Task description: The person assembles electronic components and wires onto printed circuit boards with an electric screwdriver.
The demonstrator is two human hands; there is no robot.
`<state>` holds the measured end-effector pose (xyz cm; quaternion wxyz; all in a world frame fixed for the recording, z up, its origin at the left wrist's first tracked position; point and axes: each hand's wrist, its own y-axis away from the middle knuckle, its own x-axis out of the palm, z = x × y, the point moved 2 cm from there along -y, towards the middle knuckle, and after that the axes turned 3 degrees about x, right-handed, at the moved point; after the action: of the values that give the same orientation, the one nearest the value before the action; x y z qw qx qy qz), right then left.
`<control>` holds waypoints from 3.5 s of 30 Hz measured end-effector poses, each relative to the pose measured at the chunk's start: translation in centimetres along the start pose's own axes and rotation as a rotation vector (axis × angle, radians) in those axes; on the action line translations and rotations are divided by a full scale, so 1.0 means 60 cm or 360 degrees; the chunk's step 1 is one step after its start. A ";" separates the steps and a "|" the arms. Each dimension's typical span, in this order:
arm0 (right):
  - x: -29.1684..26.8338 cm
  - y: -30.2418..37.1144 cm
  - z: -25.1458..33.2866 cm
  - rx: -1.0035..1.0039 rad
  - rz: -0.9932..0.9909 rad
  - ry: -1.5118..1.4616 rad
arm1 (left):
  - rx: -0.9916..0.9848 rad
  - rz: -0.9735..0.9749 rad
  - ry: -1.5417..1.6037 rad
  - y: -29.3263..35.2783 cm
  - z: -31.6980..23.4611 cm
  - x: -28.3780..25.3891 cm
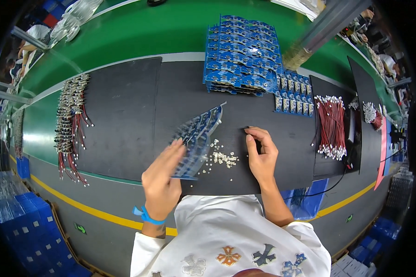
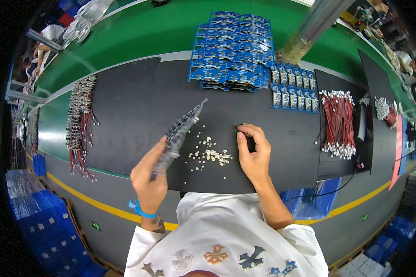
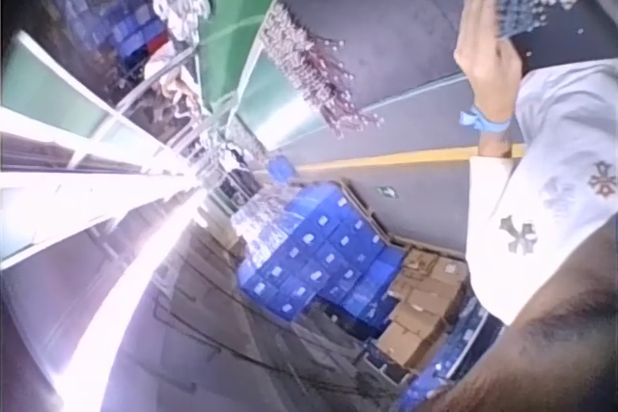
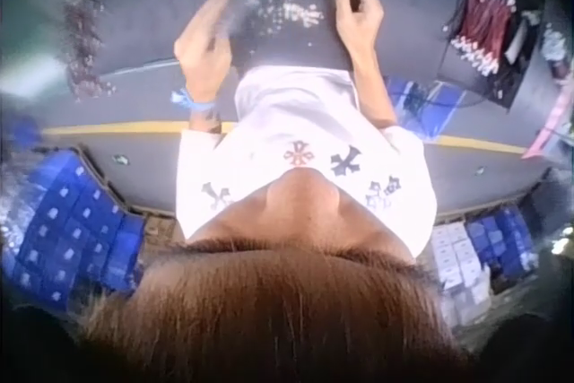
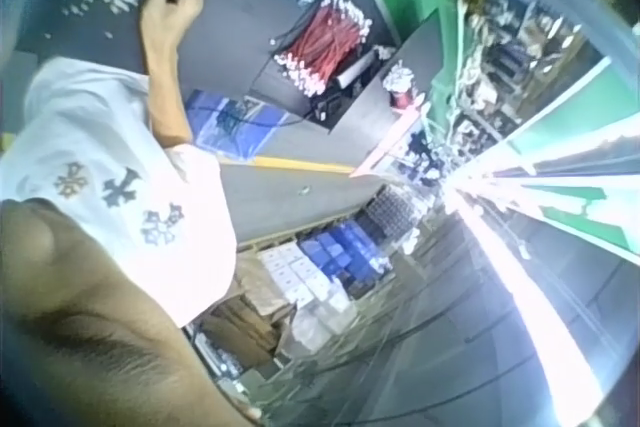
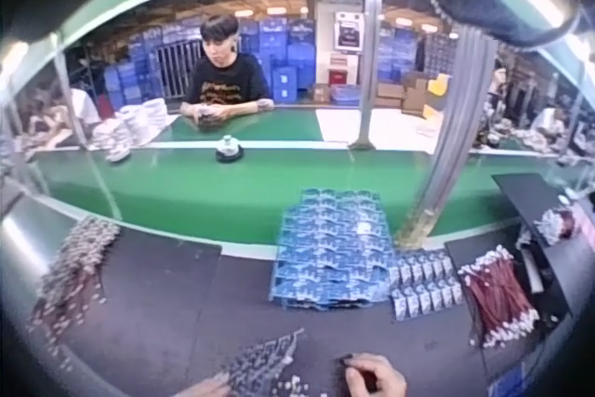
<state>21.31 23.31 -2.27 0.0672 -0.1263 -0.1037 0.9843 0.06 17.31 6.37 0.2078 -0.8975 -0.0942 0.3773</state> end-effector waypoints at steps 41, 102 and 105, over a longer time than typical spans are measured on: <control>-0.102 0.038 0.007 0.0585 0.0637 -0.1193 | -0.1015 0.0051 0.2488 0.074 0.058 0.067; -0.260 -0.103 -0.089 0.0655 -0.0629 -0.1003 | -0.0774 0.0010 0.1614 0.079 0.068 0.081; -0.260 -0.114 -0.095 0.0710 -0.0598 -0.1016 | -0.0766 -0.0013 0.1627 0.079 0.069 0.082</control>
<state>38.50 28.52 -2.51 0.2354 0.2233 0.0750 0.9429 0.55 15.94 -1.47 0.0180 -0.9878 -0.0685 -0.1385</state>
